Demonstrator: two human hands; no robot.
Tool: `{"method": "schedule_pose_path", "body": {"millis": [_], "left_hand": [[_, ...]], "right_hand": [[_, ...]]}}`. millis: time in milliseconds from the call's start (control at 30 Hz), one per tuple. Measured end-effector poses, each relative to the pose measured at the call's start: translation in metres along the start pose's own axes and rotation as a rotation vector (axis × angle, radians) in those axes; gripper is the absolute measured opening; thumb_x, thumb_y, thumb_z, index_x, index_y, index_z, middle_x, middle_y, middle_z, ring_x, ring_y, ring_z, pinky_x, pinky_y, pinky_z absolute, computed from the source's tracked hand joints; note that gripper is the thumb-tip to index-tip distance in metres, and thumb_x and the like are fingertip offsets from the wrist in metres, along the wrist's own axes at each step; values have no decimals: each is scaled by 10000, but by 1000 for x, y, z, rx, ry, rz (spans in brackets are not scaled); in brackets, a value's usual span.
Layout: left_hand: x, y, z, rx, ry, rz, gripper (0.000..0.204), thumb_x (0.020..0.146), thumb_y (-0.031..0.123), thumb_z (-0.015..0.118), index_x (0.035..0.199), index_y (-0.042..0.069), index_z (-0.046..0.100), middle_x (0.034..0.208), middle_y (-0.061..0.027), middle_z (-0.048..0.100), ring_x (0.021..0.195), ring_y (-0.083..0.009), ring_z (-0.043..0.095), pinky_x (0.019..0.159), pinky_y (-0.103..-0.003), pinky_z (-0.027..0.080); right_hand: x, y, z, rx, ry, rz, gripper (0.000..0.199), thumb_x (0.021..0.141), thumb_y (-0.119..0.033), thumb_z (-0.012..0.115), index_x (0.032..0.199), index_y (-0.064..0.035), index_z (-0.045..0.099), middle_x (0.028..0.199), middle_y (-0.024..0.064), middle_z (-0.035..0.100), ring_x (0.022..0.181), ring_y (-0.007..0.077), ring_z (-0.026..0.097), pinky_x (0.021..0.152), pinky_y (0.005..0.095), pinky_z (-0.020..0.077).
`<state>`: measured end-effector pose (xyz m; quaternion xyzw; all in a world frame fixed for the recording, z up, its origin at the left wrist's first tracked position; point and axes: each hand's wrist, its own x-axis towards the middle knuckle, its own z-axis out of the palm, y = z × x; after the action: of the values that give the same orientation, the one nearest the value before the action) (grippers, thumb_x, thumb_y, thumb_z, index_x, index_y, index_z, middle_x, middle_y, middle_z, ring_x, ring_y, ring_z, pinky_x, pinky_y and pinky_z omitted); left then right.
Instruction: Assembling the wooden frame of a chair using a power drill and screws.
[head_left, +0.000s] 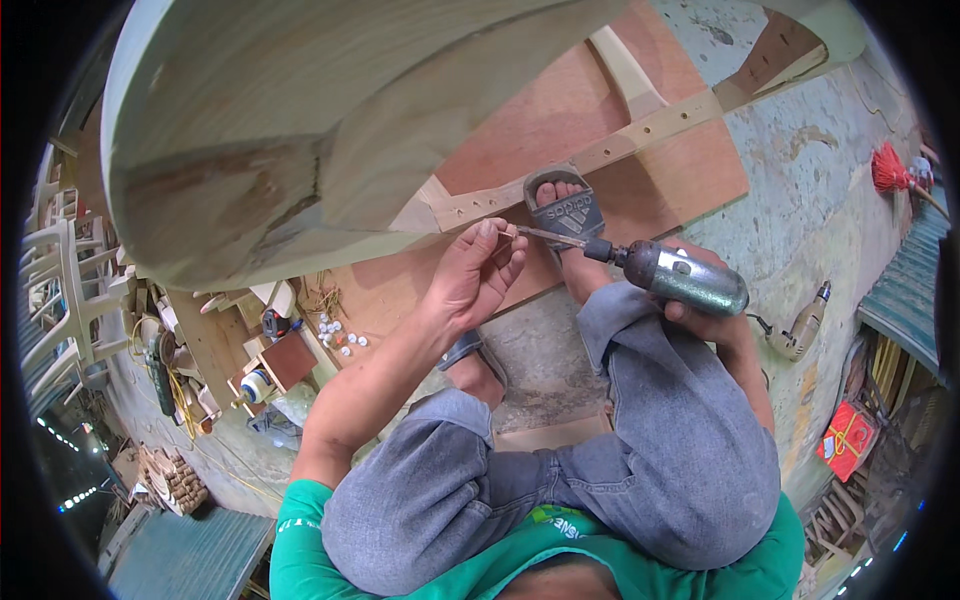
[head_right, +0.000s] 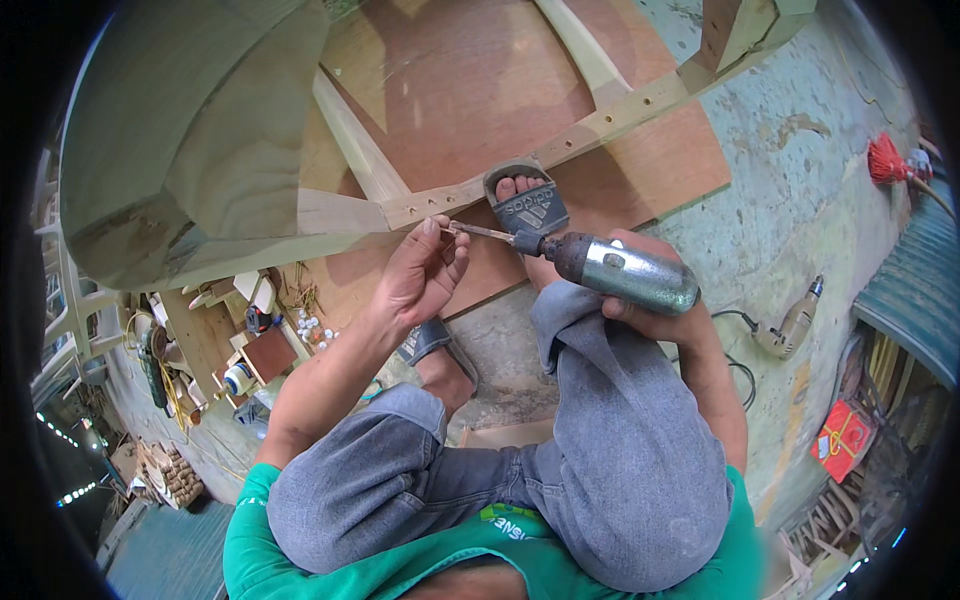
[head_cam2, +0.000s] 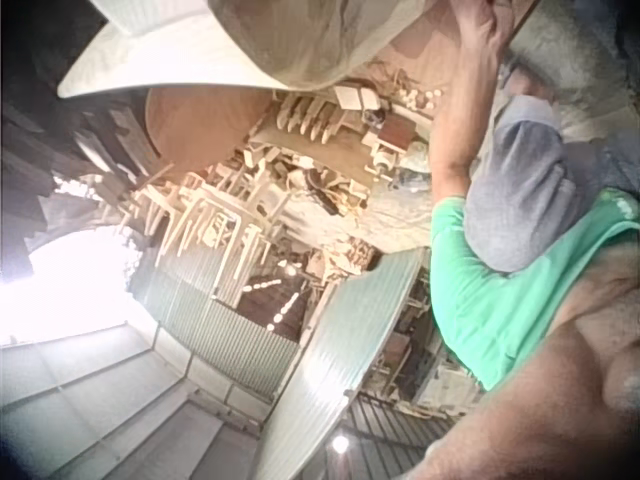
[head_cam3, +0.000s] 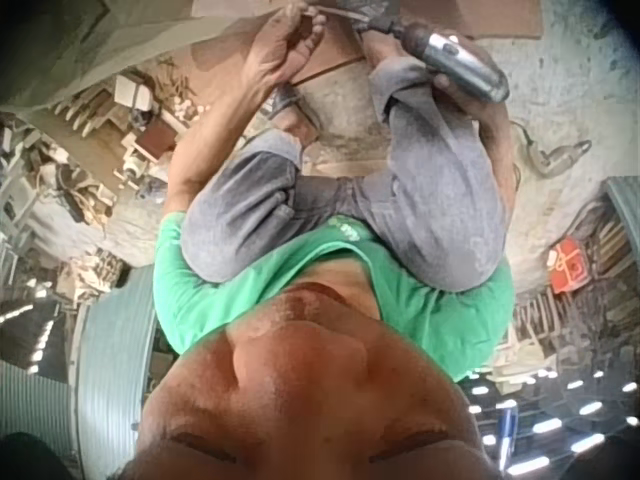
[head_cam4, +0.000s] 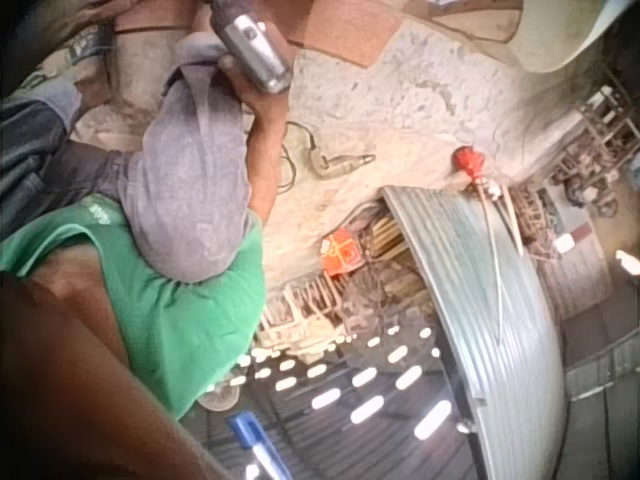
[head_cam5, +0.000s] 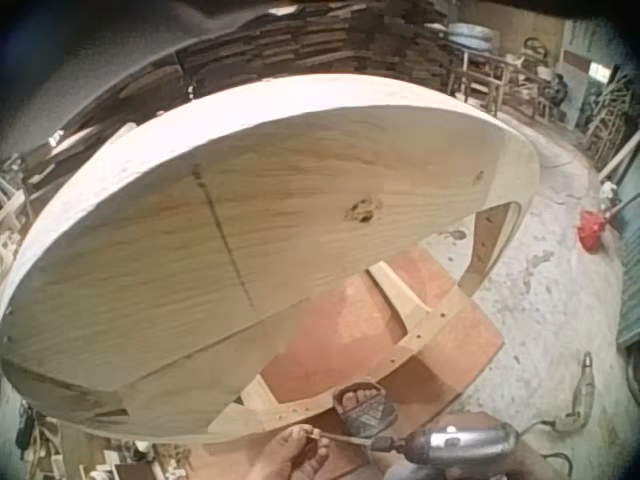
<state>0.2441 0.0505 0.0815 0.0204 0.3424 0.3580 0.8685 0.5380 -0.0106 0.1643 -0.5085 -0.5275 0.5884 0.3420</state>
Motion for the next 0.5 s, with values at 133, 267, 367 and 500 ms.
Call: {"method": "schedule_pose_path", "body": {"millis": [133,267,367,500], "left_hand": [[2,-6,11,-180,-15,-25,168,911,219,582,978,67,600,934,-70,660,842,-194,652,748,-298,575],[1,-6,19,-236,-29,-23,163,924,224,564,974,74,601,942,-60,664,828,-176,658,737,-284,577],[-1,-7,17,-283,-5,-45,169,919,232,570,979,78,607,952,-60,669,834,-178,662,737,-287,579],[0,-8,14,-299,-19,-36,176,914,241,575,981,82,612,967,-64,674,848,-183,664,739,-288,581]], "right_hand": [[0,0,0,5,-11,1,482,688,-420,795,906,-55,567,800,27,542,728,173,519,666,293,419],[2,4,-1,-1,-16,-25,483,690,-423,794,908,-56,569,801,28,546,723,176,520,665,295,420],[3,1,1,-4,-22,-27,481,690,-414,797,911,-53,568,797,25,545,717,167,519,663,294,422],[1,5,1,32,17,-26,479,693,-401,801,919,-48,569,804,19,553,726,150,526,671,291,428]]}}
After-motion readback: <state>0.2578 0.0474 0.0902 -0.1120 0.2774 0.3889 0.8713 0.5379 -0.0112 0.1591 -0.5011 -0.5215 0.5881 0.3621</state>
